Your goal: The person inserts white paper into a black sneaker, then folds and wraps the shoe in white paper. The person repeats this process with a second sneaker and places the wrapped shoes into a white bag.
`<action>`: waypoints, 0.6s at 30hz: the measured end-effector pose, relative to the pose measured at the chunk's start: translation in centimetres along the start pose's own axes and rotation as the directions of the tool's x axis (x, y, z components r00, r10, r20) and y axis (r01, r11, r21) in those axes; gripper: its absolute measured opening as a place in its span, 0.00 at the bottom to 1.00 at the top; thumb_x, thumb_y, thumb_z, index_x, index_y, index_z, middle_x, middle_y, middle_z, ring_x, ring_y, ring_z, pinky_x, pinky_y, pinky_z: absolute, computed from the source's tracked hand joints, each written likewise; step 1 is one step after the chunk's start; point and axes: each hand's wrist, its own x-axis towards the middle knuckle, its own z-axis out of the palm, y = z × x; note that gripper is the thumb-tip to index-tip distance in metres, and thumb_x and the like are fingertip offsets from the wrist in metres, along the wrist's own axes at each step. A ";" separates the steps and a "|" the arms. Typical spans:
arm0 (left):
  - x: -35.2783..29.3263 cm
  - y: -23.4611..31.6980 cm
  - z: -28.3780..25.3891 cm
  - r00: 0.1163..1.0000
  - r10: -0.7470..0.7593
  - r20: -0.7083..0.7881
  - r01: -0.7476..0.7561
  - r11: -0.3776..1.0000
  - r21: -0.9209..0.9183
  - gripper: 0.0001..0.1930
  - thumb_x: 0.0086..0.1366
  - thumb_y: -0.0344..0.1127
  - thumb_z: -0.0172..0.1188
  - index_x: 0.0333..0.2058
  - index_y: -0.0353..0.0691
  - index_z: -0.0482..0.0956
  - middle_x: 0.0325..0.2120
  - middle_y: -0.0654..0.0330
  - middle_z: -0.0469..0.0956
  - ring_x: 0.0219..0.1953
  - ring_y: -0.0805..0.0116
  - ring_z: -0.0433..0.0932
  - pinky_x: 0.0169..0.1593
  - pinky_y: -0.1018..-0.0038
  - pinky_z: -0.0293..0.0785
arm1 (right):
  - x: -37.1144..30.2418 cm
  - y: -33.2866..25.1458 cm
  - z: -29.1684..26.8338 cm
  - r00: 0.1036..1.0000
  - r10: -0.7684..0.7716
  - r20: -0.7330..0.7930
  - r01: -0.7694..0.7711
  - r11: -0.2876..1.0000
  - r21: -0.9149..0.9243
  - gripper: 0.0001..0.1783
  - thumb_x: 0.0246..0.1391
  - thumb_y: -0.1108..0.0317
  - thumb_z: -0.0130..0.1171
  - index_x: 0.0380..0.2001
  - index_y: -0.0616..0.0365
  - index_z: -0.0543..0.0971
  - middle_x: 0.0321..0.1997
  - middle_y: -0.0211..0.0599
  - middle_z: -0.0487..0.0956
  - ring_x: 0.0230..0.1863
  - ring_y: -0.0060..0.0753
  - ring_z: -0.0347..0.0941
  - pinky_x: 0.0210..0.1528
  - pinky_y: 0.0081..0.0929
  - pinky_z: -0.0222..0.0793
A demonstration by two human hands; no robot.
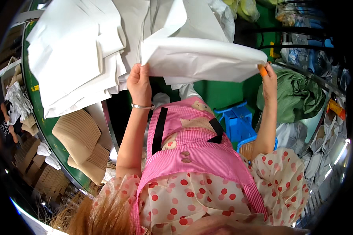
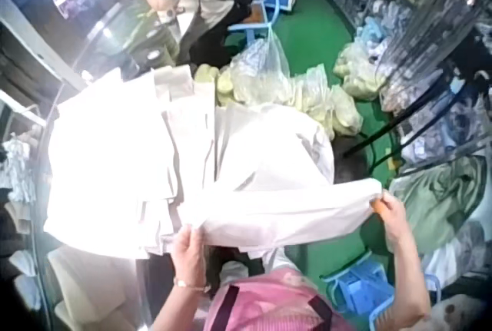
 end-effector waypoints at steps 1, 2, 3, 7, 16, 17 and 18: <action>-0.2 1.3 0.0 0.998 -0.035 -0.048 0.034 0.999 -0.019 0.11 0.66 0.37 0.53 0.29 0.37 0.75 0.22 0.75 0.68 0.25 0.87 0.60 0.28 0.88 0.56 | -0.6 -2.1 -0.7 0.996 -0.008 0.086 0.004 0.999 0.040 0.11 0.55 0.65 0.55 0.37 0.61 0.76 0.32 0.19 0.72 0.33 0.13 0.62 0.38 0.14 0.57; -0.4 2.8 0.0 0.993 -0.071 -0.096 0.067 0.997 -0.042 0.12 0.66 0.39 0.53 0.28 0.37 0.75 0.22 0.75 0.67 0.25 0.87 0.59 0.28 0.87 0.55 | -0.9 -3.3 -1.1 0.991 0.009 0.135 -0.018 0.997 0.069 0.12 0.55 0.65 0.56 0.38 0.61 0.76 0.34 0.19 0.73 0.34 0.13 0.63 0.40 0.14 0.58; -0.6 4.5 0.0 0.982 -0.137 -0.126 0.133 0.990 -0.043 0.15 0.66 0.42 0.54 0.27 0.36 0.75 0.21 0.75 0.67 0.24 0.86 0.59 0.28 0.87 0.55 | -1.2 -4.4 -1.5 0.983 0.027 0.183 -0.046 0.994 0.097 0.13 0.54 0.65 0.57 0.40 0.61 0.76 0.35 0.19 0.73 0.35 0.13 0.64 0.41 0.15 0.58; -1.6 7.8 -1.9 0.988 -0.103 -0.118 0.123 0.978 0.171 0.19 0.63 0.48 0.56 0.29 0.33 0.78 0.21 0.71 0.71 0.24 0.84 0.62 0.26 0.85 0.59 | -2.5 -7.8 -0.4 0.965 0.065 0.253 -0.119 0.971 0.206 0.15 0.53 0.64 0.60 0.41 0.61 0.77 0.36 0.23 0.77 0.37 0.15 0.69 0.43 0.17 0.62; -3.6 10.7 -7.2 0.854 -0.520 -0.032 0.467 0.791 -0.396 0.18 0.63 0.44 0.54 0.41 0.32 0.73 0.33 0.56 0.77 0.32 0.66 0.77 0.37 0.72 0.74 | -4.1 -9.5 4.9 0.981 0.144 0.128 -0.185 0.895 0.407 0.16 0.52 0.66 0.61 0.42 0.64 0.75 0.29 0.27 0.77 0.27 0.16 0.70 0.32 0.14 0.65; -3.9 11.3 -7.7 0.871 -0.489 -0.047 0.438 0.816 -0.376 0.17 0.64 0.42 0.53 0.41 0.32 0.72 0.33 0.57 0.76 0.33 0.68 0.77 0.35 0.74 0.74 | -4.2 -10.7 5.4 0.994 0.095 0.058 -0.111 0.891 0.439 0.17 0.53 0.68 0.60 0.44 0.65 0.74 0.28 0.26 0.76 0.27 0.16 0.70 0.31 0.14 0.64; -4.3 11.4 -8.5 0.880 -0.468 -0.081 0.416 0.843 -0.342 0.17 0.64 0.42 0.53 0.41 0.32 0.71 0.33 0.57 0.76 0.33 0.68 0.77 0.34 0.75 0.75 | -4.2 -11.7 5.6 0.999 0.036 0.041 -0.050 0.899 0.435 0.18 0.53 0.69 0.60 0.46 0.64 0.72 0.28 0.25 0.76 0.27 0.14 0.68 0.30 0.12 0.62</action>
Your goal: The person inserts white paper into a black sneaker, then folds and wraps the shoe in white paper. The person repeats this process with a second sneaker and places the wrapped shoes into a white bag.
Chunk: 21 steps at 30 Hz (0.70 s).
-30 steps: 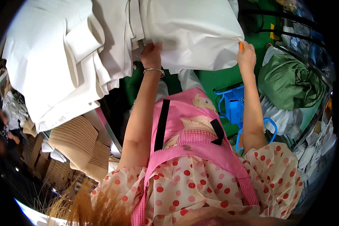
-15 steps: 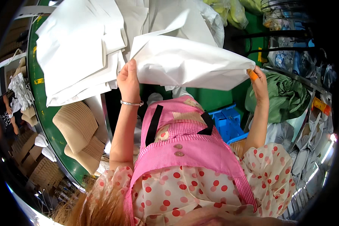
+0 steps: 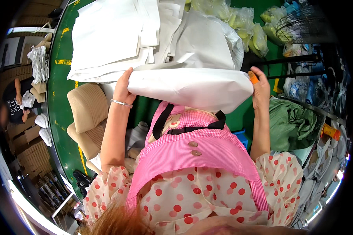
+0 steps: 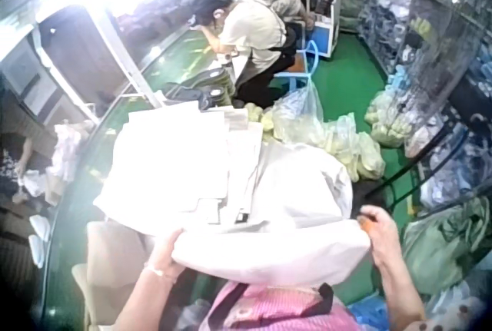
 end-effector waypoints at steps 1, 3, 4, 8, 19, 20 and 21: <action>-0.4 0.5 -0.6 0.999 0.033 -0.018 -0.032 0.999 0.040 0.17 0.64 0.42 0.52 0.41 0.32 0.71 0.34 0.57 0.76 0.33 0.69 0.77 0.33 0.76 0.75 | -0.4 -1.2 0.5 0.998 -0.054 0.033 0.054 0.999 0.001 0.20 0.53 0.70 0.59 0.49 0.63 0.71 0.29 0.24 0.75 0.27 0.12 0.67 0.29 0.11 0.60; -1.6 1.7 -0.7 0.994 0.103 -0.029 -0.101 0.993 0.062 0.18 0.63 0.41 0.54 0.45 0.31 0.70 0.35 0.57 0.75 0.33 0.73 0.76 0.31 0.81 0.74 | -0.6 -3.0 1.6 0.988 -0.108 0.113 0.109 0.994 0.000 0.23 0.54 0.72 0.58 0.54 0.62 0.69 0.29 0.21 0.73 0.28 0.08 0.64 0.26 0.08 0.55; -2.1 2.4 -0.7 0.981 0.189 0.039 -0.191 0.979 0.075 0.18 0.63 0.39 0.54 0.47 0.32 0.70 0.35 0.57 0.76 0.33 0.73 0.76 0.32 0.81 0.74 | -0.3 -3.8 1.6 0.987 -0.098 0.129 0.101 0.995 -0.023 0.22 0.55 0.71 0.58 0.53 0.61 0.70 0.30 0.19 0.73 0.28 0.06 0.62 0.26 0.07 0.54; -4.6 6.1 -0.2 0.836 0.434 0.336 -0.516 0.830 0.213 0.23 0.59 0.31 0.59 0.53 0.38 0.67 0.35 0.57 0.76 0.34 0.76 0.75 0.37 0.79 0.75 | -0.4 -7.9 1.9 0.890 -0.131 0.436 0.255 0.937 -0.238 0.20 0.51 0.78 0.56 0.50 0.63 0.73 0.37 0.24 0.74 0.34 0.13 0.65 0.36 0.11 0.60; -2.6 22.2 -1.3 0.190 0.709 0.679 -0.632 -0.441 0.638 0.09 0.52 0.24 0.60 0.34 0.40 0.79 0.35 0.61 0.77 0.25 0.75 0.72 0.30 0.80 0.70 | 3.3 -18.3 14.1 0.491 -0.713 0.501 0.848 0.259 -0.462 0.12 0.53 0.76 0.53 0.42 0.57 0.74 0.44 0.33 0.76 0.46 0.25 0.72 0.51 0.18 0.63; -3.0 24.8 0.7 0.050 0.750 0.660 -0.678 -0.460 0.574 0.07 0.55 0.27 0.58 0.34 0.39 0.79 0.33 0.61 0.77 0.27 0.75 0.74 0.30 0.80 0.71 | 3.4 -20.3 14.0 0.493 -0.764 0.416 0.835 0.283 -0.472 0.12 0.53 0.77 0.53 0.42 0.58 0.74 0.43 0.34 0.76 0.46 0.26 0.72 0.51 0.19 0.64; -4.3 27.3 1.6 -0.060 0.789 0.612 -0.677 -0.483 0.556 0.06 0.58 0.30 0.57 0.34 0.38 0.78 0.31 0.61 0.78 0.28 0.75 0.76 0.29 0.81 0.73 | 3.9 -21.1 15.2 0.475 -0.796 0.374 0.847 0.298 -0.441 0.12 0.53 0.77 0.53 0.42 0.58 0.74 0.43 0.35 0.76 0.45 0.27 0.73 0.50 0.20 0.64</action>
